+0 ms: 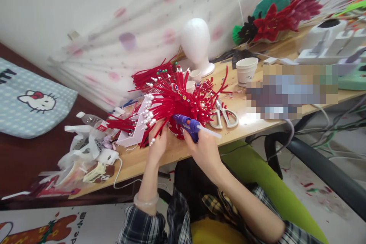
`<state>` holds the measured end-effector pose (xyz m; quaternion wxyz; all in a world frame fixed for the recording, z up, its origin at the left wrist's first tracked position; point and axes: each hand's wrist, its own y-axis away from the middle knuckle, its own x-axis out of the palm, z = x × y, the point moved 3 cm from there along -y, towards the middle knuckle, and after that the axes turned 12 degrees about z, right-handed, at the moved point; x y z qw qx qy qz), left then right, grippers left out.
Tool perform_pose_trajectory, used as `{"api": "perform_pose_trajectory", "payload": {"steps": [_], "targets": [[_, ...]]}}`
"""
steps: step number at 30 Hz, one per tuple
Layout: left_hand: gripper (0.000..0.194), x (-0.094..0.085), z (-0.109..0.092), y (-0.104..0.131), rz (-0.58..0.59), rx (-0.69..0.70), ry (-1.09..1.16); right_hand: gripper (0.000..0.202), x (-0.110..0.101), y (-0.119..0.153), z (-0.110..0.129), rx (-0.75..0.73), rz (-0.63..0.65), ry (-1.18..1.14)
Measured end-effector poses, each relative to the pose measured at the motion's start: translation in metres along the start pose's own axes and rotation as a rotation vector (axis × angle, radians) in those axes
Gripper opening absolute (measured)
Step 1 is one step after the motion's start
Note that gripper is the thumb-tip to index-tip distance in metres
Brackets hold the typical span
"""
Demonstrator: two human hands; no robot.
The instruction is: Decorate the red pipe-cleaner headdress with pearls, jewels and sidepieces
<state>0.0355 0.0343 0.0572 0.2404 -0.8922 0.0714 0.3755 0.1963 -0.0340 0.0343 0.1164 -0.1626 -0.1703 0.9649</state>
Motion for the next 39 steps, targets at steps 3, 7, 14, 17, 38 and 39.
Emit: {"api": "perform_pose_trajectory", "payload": {"steps": [3, 7, 14, 17, 38, 39], "targets": [[0.033, 0.004, 0.0, 0.002, -0.018, -0.018, 0.003, 0.025, 0.002, -0.003, -0.002, 0.008, -0.017, -0.043], [0.033, 0.009, 0.002, 0.002, -0.016, -0.015, 0.025, 0.031, 0.002, -0.005, -0.004, 0.002, -0.002, -0.094], [0.028, 0.008, 0.008, 0.004, -0.108, -0.024, 0.047, 0.033, -0.003, 0.006, -0.008, 0.038, 0.017, -0.004], [0.028, 0.008, 0.009, 0.003, -0.091, -0.011, 0.069, 0.033, -0.003, 0.008, -0.008, 0.042, 0.0, -0.006], [0.03, 0.011, 0.019, 0.004, -0.06, -0.065, 0.164, 0.029, -0.001, 0.01, -0.008, 0.014, 0.005, -0.023], [0.028, 0.011, 0.017, 0.004, -0.055, -0.061, 0.162, 0.029, 0.0, 0.01, -0.008, 0.012, 0.006, -0.021]]}}
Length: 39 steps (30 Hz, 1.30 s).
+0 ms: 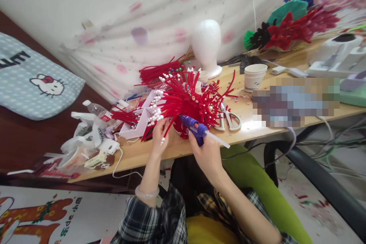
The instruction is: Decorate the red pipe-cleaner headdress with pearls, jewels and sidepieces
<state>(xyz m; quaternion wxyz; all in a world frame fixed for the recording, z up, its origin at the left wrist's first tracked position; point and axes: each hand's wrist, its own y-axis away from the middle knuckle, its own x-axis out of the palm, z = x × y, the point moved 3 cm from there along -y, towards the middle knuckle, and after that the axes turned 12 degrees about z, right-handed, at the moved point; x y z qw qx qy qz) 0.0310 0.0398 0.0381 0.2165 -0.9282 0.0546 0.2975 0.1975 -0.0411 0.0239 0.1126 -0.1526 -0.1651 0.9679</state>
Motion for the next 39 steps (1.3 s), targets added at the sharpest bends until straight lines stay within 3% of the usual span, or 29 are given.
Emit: {"api": "perform_pose_trajectory", "payload": {"steps": [5, 12, 20, 26, 39], "targets": [[0.033, 0.001, -0.008, -0.001, 0.034, 0.0, -0.014, 0.032, 0.004, -0.004, -0.001, -0.003, -0.001, 0.009], [0.027, 0.0, 0.002, -0.002, -0.05, 0.027, -0.014, 0.031, 0.005, 0.004, -0.01, -0.028, -0.045, 0.051], [0.029, 0.004, -0.008, -0.003, -0.036, 0.063, -0.002, 0.037, 0.012, -0.002, -0.011, -0.047, -0.075, 0.096], [0.025, 0.001, 0.004, -0.002, -0.093, 0.037, -0.021, 0.034, 0.007, 0.003, -0.011, -0.017, -0.054, 0.056], [0.027, 0.0, -0.004, -0.001, -0.083, 0.032, -0.031, 0.034, 0.007, 0.009, -0.018, -0.018, -0.147, -0.035]]}}
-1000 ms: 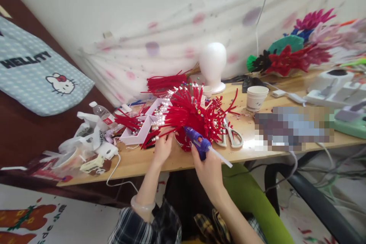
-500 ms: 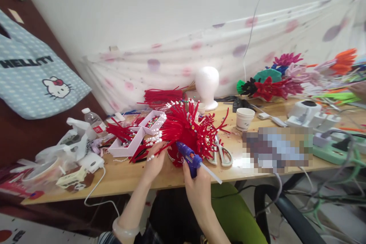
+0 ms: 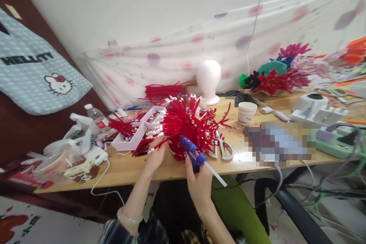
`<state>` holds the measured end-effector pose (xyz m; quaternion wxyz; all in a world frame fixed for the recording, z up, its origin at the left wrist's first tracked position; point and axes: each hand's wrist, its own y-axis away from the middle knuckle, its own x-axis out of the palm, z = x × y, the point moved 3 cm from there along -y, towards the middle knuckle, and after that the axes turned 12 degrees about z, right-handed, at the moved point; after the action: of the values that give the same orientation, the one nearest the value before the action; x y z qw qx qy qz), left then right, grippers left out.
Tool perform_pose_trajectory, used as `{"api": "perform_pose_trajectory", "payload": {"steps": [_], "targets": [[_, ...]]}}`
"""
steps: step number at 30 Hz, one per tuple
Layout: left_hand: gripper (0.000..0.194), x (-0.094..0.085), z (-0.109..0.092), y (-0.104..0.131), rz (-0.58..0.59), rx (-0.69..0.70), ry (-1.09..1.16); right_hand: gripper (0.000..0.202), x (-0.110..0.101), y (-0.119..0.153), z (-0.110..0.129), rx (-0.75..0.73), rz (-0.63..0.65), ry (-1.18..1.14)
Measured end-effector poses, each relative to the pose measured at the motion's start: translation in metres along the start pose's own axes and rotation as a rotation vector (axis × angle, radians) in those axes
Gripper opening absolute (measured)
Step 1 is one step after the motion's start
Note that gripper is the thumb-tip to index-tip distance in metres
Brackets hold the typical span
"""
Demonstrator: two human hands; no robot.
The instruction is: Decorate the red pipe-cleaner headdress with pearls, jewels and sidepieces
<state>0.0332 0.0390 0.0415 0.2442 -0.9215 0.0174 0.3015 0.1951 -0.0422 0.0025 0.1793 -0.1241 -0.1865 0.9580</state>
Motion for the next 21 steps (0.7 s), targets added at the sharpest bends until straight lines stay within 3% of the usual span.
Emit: {"api": "perform_pose_trajectory", "payload": {"steps": [9, 15, 21], "targets": [[0.029, 0.001, -0.001, 0.0, 0.027, -0.001, 0.011, 0.035, -0.005, 0.003, -0.001, 0.008, 0.069, -0.007], [0.029, 0.002, -0.004, 0.002, 0.067, 0.004, 0.043, 0.036, 0.001, -0.012, 0.01, -0.004, 0.11, 0.046], [0.034, 0.004, 0.002, 0.001, 0.073, -0.058, 0.092, 0.04, -0.004, -0.011, 0.014, -0.01, 0.125, 0.101]]}}
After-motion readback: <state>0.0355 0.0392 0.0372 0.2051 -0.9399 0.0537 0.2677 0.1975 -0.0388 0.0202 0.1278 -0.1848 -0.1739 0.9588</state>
